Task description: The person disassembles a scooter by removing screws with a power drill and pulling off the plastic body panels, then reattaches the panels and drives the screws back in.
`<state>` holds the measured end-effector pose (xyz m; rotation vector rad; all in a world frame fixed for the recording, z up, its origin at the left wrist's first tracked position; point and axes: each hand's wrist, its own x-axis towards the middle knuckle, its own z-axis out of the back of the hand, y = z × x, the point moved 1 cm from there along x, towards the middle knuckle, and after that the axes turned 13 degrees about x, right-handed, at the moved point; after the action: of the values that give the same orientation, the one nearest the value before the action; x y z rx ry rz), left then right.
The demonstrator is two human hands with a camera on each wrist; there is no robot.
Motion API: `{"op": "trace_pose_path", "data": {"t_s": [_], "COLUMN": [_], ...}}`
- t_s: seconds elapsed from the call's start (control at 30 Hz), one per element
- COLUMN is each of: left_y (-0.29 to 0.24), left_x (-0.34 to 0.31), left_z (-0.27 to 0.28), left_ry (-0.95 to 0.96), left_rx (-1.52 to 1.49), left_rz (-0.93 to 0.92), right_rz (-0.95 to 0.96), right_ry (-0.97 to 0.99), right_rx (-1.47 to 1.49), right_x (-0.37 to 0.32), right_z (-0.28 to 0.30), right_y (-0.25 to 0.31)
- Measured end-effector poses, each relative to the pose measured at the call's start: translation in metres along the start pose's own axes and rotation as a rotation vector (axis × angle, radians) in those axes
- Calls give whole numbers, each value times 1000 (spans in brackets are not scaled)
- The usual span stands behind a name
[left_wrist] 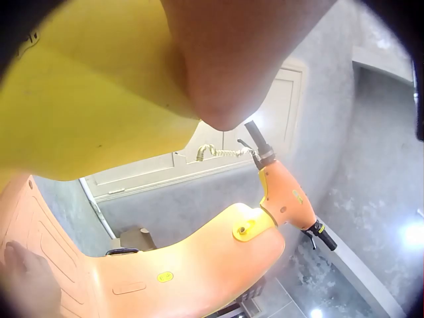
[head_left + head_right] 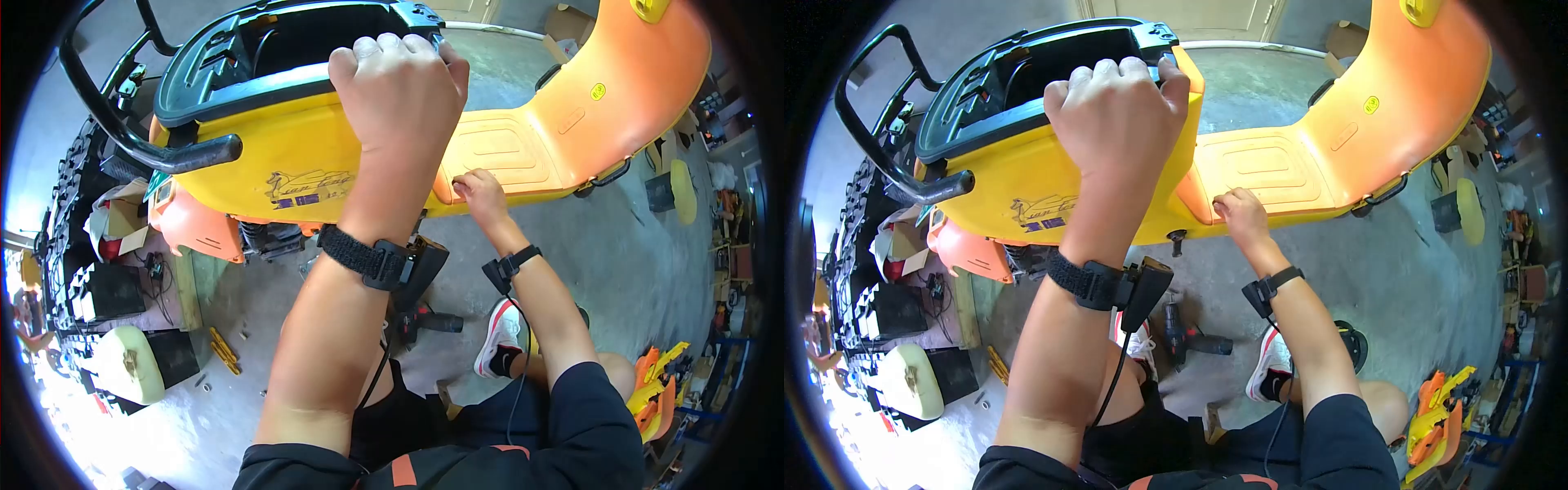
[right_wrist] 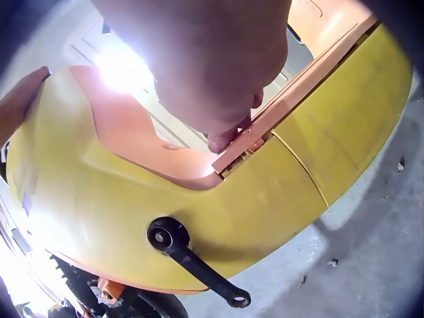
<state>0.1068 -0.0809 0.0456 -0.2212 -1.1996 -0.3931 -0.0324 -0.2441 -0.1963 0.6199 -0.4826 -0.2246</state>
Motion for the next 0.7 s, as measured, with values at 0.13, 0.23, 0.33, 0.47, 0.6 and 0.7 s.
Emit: {"op": "trace_pose_path", "data": {"t_s": [0.13,0.23,0.33,0.47,0.6,0.7], "left_y": [1,-1,-1,0,3,2], "left_x": [0,-1,-1,-2,1,0], "left_z": [0,1,1,1,-3,1], "left_ry": [21,44,40,22,-31,-12], "left_rx": [-7,-57,-70,-62,-54,-70], "left_rz": [4,16,9,11,-9,-12], "right_rz": [107,68,51,22,34,22], "right_ry": [-66,-88,-12,12,43,-21], "right_rx": [-68,-64,-150,-187,-132,-73], "right_x": [-15,-24,-29,-36,-31,-58], "right_z": [-6,-6,-5,-7,-3,1], "right_y": [2,5,11,20,19,30]}}
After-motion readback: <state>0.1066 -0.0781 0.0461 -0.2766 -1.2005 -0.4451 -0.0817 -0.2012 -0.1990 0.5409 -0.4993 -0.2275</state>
